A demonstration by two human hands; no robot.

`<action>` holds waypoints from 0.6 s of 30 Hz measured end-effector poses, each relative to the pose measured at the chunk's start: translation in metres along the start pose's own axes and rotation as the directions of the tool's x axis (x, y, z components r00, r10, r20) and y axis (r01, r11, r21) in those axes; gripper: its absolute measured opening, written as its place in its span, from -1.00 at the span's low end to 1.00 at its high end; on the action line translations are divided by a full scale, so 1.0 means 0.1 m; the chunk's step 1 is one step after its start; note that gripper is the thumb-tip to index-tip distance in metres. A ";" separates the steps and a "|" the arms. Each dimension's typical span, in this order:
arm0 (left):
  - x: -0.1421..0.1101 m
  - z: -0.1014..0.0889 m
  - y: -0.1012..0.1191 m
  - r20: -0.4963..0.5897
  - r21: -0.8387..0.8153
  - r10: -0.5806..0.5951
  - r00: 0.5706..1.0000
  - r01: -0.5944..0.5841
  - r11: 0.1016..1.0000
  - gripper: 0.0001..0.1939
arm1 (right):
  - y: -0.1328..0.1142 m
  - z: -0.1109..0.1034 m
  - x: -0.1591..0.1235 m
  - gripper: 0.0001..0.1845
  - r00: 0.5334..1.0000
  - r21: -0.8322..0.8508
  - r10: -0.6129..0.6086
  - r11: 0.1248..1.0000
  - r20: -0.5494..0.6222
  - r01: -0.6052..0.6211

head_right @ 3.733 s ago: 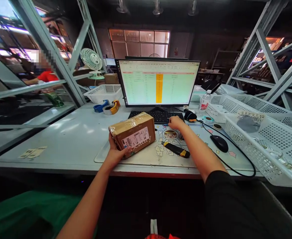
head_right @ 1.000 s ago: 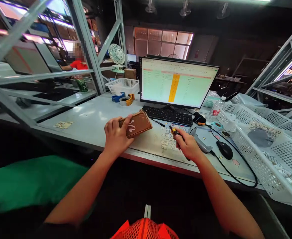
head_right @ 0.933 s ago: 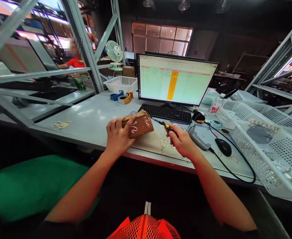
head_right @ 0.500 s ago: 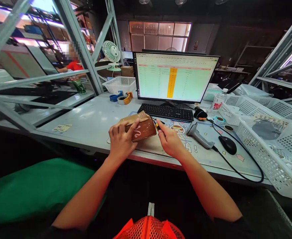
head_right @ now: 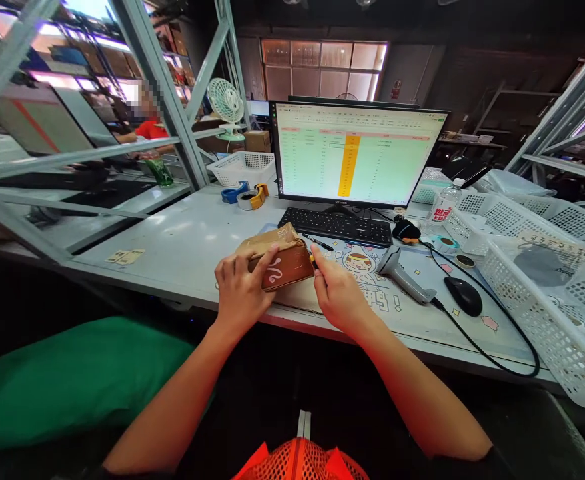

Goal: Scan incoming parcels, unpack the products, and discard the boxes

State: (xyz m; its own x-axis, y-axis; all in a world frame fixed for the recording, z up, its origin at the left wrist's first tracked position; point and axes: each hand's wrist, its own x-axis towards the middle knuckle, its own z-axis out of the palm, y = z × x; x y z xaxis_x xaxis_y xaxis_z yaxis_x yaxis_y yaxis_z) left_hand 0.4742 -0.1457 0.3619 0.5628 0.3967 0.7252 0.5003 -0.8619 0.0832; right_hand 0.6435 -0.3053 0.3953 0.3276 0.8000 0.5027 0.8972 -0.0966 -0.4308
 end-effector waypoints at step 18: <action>-0.14 0.01 -0.51 -0.100 -0.442 -0.391 0.915 0.311 0.841 0.11 | -0.21 -0.23 -0.41 -0.39 0.989 0.034 -0.005 0.999 0.149 0.000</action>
State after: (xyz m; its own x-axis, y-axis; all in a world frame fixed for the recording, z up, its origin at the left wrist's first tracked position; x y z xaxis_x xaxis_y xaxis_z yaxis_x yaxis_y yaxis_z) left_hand 0.4412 -0.1076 0.3469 0.2535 0.6684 0.6993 0.3053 -0.7412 0.5978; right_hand 0.6181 -0.3498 0.4010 0.2751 0.8797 0.3879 0.8866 -0.0761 -0.4562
